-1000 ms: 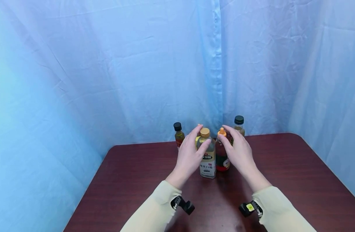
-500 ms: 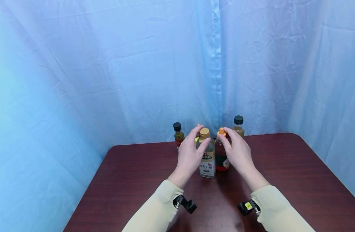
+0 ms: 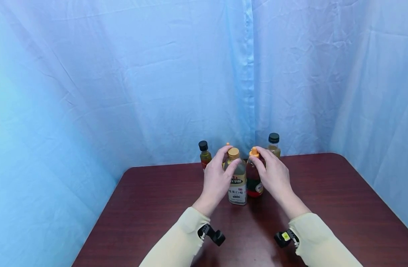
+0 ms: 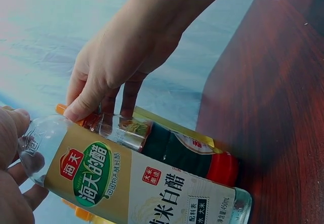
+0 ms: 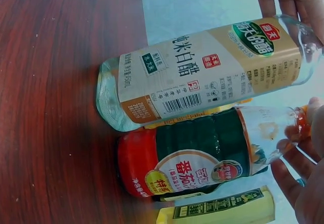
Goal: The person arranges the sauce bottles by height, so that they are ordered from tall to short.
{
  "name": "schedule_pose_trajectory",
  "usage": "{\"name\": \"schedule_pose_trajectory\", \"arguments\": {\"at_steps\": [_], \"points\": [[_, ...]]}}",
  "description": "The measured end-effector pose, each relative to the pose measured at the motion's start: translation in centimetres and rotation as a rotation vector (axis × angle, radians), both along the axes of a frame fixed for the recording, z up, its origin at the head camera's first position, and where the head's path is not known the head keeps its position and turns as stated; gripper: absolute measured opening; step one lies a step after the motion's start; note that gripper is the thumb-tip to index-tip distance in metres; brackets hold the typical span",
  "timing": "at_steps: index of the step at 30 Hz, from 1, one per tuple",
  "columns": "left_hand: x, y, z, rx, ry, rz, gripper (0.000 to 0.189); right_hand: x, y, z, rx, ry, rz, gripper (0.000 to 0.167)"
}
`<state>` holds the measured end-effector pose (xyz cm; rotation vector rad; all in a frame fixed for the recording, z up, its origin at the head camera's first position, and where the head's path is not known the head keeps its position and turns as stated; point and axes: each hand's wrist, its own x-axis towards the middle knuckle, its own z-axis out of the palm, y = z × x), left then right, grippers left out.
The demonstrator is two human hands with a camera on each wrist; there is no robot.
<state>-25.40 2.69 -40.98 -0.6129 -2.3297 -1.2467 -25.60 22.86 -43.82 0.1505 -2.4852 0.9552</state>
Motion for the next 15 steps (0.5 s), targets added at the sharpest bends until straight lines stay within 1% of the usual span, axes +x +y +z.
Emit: {"name": "schedule_pose_trajectory", "arguments": {"at_steps": [7,15], "points": [[0.3,-0.9,-0.1,0.019,0.007,0.001,0.047,0.2,0.0,0.0,-0.006,0.021,-0.002,0.053],[0.5,-2.4,-0.1,0.046,0.027,0.024,0.046,0.3,0.1,0.0,0.002,0.023,-0.007,0.053]]}}
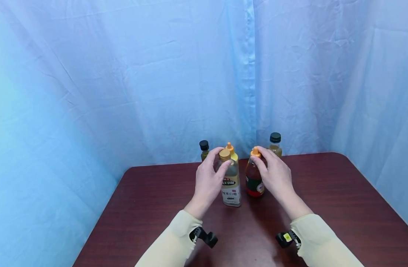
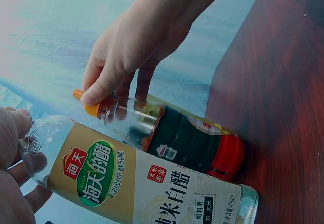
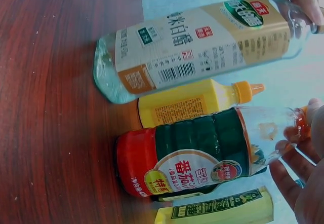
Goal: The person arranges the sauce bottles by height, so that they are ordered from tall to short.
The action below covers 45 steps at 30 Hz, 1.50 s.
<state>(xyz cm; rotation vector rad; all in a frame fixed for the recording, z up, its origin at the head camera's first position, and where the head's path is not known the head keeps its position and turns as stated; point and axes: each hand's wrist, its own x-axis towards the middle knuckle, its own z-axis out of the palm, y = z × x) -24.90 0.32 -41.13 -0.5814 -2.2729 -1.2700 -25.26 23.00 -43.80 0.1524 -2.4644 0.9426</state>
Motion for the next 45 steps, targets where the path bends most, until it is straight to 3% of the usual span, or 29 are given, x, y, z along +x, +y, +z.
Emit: {"name": "schedule_pose_trajectory", "arguments": {"at_steps": [14,31,39,45], "points": [[0.0,-3.5,0.5,-0.004,0.037,0.048,0.044,0.1,0.1,0.1,-0.011,0.009,0.016,0.053],[-0.6,-9.5,1.6,-0.019,0.050,0.147,0.045,-0.2,0.2,0.0,-0.011,0.011,0.020,0.053],[-1.5,-12.5,2.1,-0.013,0.039,0.176,0.046,0.1,0.4,0.1,-0.013,-0.008,0.021,0.054],[-2.3,-14.8,2.3,-0.012,0.029,0.233,0.045,0.2,0.4,0.1,-0.013,-0.005,0.020,0.054]]}}
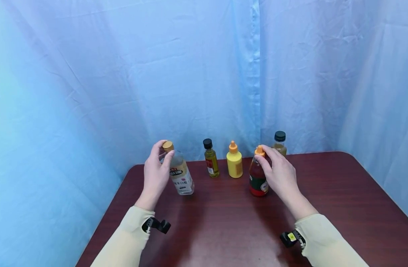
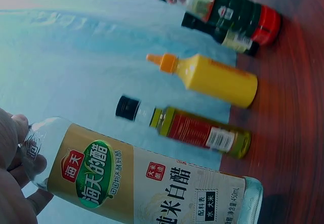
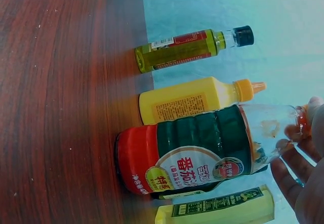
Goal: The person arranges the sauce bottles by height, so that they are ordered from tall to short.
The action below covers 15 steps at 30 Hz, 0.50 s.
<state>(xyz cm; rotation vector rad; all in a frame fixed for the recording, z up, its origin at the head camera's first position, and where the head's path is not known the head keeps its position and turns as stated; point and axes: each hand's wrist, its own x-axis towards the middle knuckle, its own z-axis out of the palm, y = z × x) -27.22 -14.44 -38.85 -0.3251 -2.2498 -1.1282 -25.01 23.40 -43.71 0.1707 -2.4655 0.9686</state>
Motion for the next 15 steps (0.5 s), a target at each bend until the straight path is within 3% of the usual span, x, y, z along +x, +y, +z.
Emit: {"name": "schedule_pose_trajectory", "arguments": {"at_steps": [15], "points": [[-1.9,-5.5,-0.3,-0.003,-0.064,0.044,0.046,-0.1,-0.1,-0.1,-0.007,0.017,0.001,0.053]]}}
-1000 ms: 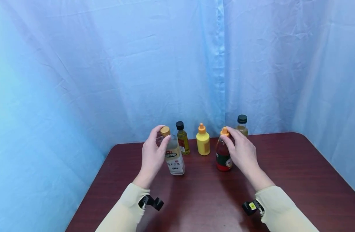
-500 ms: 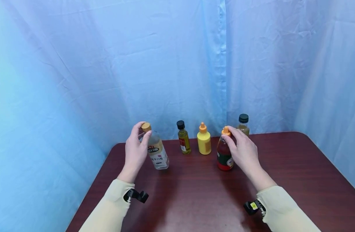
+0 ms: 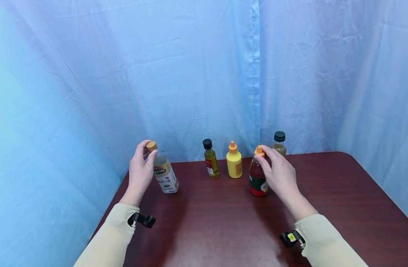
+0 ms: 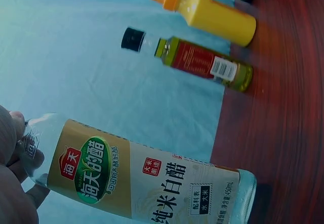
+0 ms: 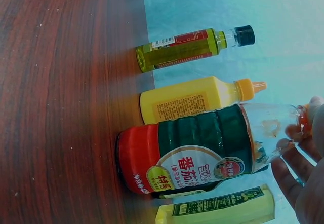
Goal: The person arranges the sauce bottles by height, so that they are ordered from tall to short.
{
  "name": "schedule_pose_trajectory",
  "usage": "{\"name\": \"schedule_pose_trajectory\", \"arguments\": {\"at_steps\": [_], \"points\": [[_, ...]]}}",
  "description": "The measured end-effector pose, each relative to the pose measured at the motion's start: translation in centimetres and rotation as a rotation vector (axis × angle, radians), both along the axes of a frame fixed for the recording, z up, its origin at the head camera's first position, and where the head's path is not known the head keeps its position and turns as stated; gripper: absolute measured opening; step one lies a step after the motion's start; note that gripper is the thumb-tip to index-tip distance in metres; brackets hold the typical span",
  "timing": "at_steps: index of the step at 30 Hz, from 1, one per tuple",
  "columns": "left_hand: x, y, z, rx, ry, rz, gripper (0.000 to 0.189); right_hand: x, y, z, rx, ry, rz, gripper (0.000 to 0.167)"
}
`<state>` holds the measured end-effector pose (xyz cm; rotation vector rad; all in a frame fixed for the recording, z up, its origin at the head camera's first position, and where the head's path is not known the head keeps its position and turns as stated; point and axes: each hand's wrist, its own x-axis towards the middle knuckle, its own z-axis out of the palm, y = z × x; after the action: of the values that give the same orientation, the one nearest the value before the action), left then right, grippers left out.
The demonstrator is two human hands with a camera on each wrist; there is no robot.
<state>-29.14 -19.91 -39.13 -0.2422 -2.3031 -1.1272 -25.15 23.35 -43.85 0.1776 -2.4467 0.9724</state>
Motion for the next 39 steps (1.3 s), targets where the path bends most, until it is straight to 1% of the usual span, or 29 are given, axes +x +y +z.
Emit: {"name": "schedule_pose_trajectory", "arguments": {"at_steps": [8,12,18,29,39], "points": [[-0.6,-2.3,0.0,0.025,-0.081,0.014,0.047,0.0,0.0,-0.2,-0.001,0.007,-0.004,0.053],[-1.0,-3.4,-0.1,0.033,-0.093,0.014,0.047,0.0,0.0,-0.2,-0.003,0.003,-0.003,0.054],[-1.6,-4.8,-0.5,0.021,-0.097,0.013,0.047,0.2,0.2,-0.2,-0.003,0.005,-0.005,0.054],[-2.0,-5.8,-0.9,-0.004,-0.121,0.024,0.047,0.4,0.4,-0.2,-0.005,-0.008,-0.012,0.053],[-2.0,-6.0,-0.7,-0.027,-0.129,0.044,0.047,0.2,0.4,-0.2,0.005,0.015,-0.013,0.051]]}}
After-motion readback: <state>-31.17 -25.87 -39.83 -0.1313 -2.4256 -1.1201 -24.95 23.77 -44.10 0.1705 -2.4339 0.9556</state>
